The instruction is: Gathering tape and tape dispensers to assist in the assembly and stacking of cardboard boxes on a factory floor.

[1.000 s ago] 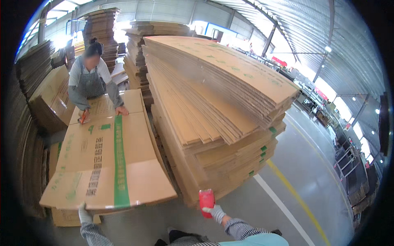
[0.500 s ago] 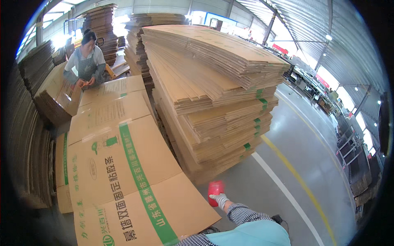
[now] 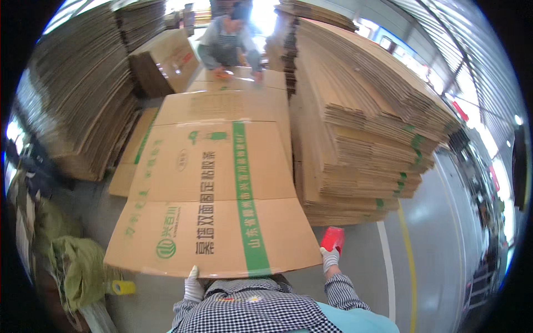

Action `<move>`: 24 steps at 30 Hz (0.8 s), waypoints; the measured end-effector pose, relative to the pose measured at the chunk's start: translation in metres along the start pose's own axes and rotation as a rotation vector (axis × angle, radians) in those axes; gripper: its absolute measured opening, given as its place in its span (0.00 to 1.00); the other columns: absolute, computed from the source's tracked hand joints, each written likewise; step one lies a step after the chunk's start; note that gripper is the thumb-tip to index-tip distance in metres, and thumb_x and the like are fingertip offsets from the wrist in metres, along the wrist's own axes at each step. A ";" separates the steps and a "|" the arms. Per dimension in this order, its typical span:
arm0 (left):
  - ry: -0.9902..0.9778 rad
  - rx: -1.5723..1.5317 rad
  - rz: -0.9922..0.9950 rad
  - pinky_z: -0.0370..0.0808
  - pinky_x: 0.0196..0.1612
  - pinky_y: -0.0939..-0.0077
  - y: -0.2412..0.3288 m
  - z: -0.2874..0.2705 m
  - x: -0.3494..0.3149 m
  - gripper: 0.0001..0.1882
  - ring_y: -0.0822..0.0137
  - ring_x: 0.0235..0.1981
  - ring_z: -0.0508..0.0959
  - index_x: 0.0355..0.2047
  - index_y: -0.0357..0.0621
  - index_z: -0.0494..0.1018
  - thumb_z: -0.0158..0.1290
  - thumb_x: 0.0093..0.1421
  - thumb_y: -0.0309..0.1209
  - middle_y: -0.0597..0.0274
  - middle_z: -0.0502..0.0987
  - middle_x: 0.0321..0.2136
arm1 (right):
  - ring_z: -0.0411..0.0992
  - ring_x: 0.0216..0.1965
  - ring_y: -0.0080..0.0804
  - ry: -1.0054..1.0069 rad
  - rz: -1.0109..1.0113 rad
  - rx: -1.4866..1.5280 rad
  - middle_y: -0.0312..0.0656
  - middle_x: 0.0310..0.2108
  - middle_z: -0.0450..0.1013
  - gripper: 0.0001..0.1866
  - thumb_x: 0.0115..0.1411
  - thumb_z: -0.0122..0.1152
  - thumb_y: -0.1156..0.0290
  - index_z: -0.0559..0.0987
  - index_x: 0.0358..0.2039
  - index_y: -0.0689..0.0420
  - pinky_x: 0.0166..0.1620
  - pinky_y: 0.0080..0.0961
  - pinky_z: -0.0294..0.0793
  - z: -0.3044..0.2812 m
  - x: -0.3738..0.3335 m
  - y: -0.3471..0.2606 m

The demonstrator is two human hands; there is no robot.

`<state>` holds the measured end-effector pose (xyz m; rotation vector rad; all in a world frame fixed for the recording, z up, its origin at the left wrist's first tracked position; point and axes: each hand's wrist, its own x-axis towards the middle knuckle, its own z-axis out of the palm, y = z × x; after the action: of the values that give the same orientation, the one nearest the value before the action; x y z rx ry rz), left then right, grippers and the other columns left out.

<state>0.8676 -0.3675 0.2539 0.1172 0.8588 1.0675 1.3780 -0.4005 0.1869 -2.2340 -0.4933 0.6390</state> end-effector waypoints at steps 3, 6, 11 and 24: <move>0.104 0.067 0.011 0.66 0.59 0.49 0.007 0.002 -0.004 0.32 0.46 0.58 0.68 0.63 0.40 0.55 0.45 0.65 0.46 0.46 0.65 0.58 | 0.74 0.37 0.37 0.034 -0.010 0.141 0.44 0.39 0.76 0.23 0.52 0.69 0.71 0.74 0.46 0.66 0.43 0.29 0.73 0.010 0.001 0.024; 0.126 0.059 0.048 0.68 0.59 0.48 0.006 -0.002 -0.008 0.30 0.47 0.57 0.69 0.63 0.38 0.55 0.43 0.67 0.43 0.44 0.65 0.57 | 0.74 0.37 0.36 0.011 0.046 0.190 0.44 0.39 0.76 0.22 0.51 0.69 0.73 0.75 0.46 0.67 0.43 0.30 0.73 0.019 -0.013 0.008; 0.197 0.108 0.076 0.75 0.53 0.52 0.013 0.020 -0.015 0.28 0.50 0.54 0.72 0.62 0.42 0.55 0.46 0.66 0.38 0.46 0.67 0.55 | 0.72 0.35 0.35 0.060 0.198 0.104 0.43 0.39 0.75 0.28 0.49 0.72 0.72 0.71 0.49 0.66 0.41 0.29 0.72 0.032 0.010 0.042; 0.291 0.283 0.427 0.79 0.43 0.63 -0.011 -0.003 0.007 0.25 0.58 0.44 0.76 0.56 0.40 0.62 0.53 0.62 0.35 0.50 0.72 0.47 | 0.71 0.48 0.36 -0.129 0.603 0.529 0.42 0.49 0.72 0.18 0.64 0.48 0.67 0.69 0.55 0.52 0.51 0.31 0.70 0.157 0.036 0.166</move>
<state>0.8747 -0.3684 0.2425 0.4045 1.2837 1.3761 1.3410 -0.4018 -0.0412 -1.8184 0.2918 1.0795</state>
